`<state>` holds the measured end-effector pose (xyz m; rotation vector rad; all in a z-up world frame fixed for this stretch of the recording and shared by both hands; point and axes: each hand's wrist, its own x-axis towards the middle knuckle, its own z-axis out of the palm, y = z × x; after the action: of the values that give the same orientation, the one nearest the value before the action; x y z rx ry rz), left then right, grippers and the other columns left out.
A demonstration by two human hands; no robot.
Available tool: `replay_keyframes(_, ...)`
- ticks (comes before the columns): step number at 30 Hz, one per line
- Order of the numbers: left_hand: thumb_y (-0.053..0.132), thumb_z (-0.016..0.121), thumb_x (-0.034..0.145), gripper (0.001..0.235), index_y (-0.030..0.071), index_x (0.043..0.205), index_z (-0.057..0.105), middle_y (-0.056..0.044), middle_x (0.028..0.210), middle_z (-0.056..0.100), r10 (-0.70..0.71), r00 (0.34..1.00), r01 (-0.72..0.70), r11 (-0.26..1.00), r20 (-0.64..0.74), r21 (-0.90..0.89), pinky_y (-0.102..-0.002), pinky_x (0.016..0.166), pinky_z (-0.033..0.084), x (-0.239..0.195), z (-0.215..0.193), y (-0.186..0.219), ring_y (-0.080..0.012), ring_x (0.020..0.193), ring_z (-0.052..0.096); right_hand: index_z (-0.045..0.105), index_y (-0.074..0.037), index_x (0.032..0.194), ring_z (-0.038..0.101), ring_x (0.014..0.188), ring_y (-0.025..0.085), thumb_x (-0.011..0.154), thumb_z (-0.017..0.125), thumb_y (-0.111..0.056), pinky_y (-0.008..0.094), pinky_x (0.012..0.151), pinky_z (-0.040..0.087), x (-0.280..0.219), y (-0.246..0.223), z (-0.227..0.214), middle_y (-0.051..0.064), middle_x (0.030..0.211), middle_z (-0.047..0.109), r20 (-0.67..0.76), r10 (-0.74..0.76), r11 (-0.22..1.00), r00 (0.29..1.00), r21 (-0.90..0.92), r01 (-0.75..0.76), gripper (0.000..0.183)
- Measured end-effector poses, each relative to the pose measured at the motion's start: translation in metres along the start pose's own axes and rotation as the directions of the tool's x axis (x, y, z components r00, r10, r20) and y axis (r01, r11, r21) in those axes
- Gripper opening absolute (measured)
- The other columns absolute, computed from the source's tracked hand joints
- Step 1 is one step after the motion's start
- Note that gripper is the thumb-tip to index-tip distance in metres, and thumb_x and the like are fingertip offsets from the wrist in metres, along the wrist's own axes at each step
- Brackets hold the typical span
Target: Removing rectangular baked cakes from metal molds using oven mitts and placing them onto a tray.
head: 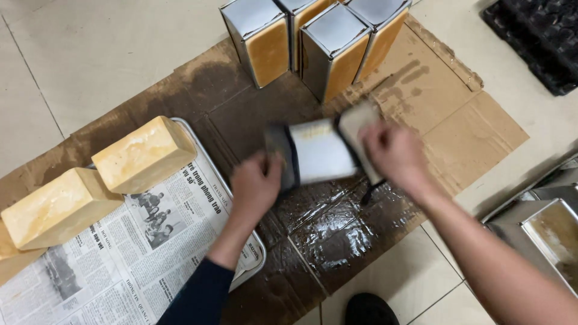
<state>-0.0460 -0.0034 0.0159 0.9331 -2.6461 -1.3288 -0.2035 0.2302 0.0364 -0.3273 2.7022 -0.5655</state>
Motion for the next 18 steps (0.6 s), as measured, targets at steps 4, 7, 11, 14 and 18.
replay_keyframes(4, 0.046, 0.063, 0.097, 0.049, 0.0, 0.094, 0.079, -0.02, 0.077, 0.073, -0.071, 0.987, 0.061, 0.996, 0.144, 0.071, -0.043, 0.072, 0.053, 0.011, 0.006, -0.038, -0.0321, 0.073, 0.071, 0.078, -0.006, 0.105, 0.071, 0.079, 0.027, 0.097, 0.066, -0.05, 0.041, 0.078, 0.053, 0.027, 0.048, 0.006, 0.016, 0.084, 0.075, 0.225, 0.036, 0.999, 0.974, -0.023, -0.031, 0.046)
replay_keyframes(7, 0.046, 0.06, 0.094, 0.048, 0.002, 0.099, 0.077, -0.022, 0.081, 0.075, -0.098, 0.974, 0.096, 0.995, 0.206, 0.02, -0.045, 0.076, 0.055, 0.009, -0.009, -0.028, -0.0364, 0.078, 0.075, 0.078, -0.001, 0.107, 0.075, 0.085, 0.027, 0.092, 0.069, -0.048, 0.043, 0.082, 0.058, 0.031, 0.052, 0.002, 0.015, 0.09, 0.078, 0.305, 0.024, 0.992, 0.952, 0.109, -0.06, 0.05)
replay_keyframes(11, 0.046, 0.063, 0.092, 0.049, 0.0, 0.101, 0.077, -0.024, 0.091, 0.075, -0.109, 0.969, 0.104, 0.994, 0.222, 0.034, -0.045, 0.081, 0.055, 0.022, 0.005, -0.028, -0.037, 0.088, 0.075, 0.076, -0.001, 0.115, 0.075, 0.09, 0.024, 0.097, 0.063, -0.048, 0.041, 0.085, 0.06, 0.046, 0.052, 0.019, 0.016, 0.1, 0.079, 0.41, -0.005, 0.987, 0.912, 0.15, -0.062, 0.052)
replay_keyframes(14, 0.045, 0.068, 0.09, 0.05, -0.003, 0.101, 0.076, -0.025, 0.097, 0.074, -0.163, 0.956, 0.147, 0.986, 0.243, 0.083, -0.044, 0.083, 0.055, 0.029, 0.016, -0.025, -0.0363, 0.093, 0.073, 0.073, -0.005, 0.12, 0.074, 0.09, 0.022, 0.095, 0.062, -0.045, 0.039, 0.083, 0.06, 0.046, 0.042, 0.013, 0.012, 0.104, 0.079, 0.472, 0.004, 0.972, 0.881, 0.206, -0.115, 0.048)
replay_keyframes(18, 0.04, 0.072, 0.085, 0.048, -0.006, 0.099, 0.074, -0.021, 0.094, 0.075, -0.26, 0.913, 0.261, 0.965, 0.315, 0.041, -0.043, 0.075, 0.056, 0.009, -0.013, 0.002, -0.0303, 0.086, 0.074, 0.075, -0.007, 0.116, 0.073, 0.088, 0.022, 0.091, 0.066, -0.04, 0.038, 0.078, 0.058, 0.042, 0.017, -0.019, 0.011, 0.101, 0.08, 0.459, -0.03, 0.985, 0.888, 0.163, -0.051, 0.042)
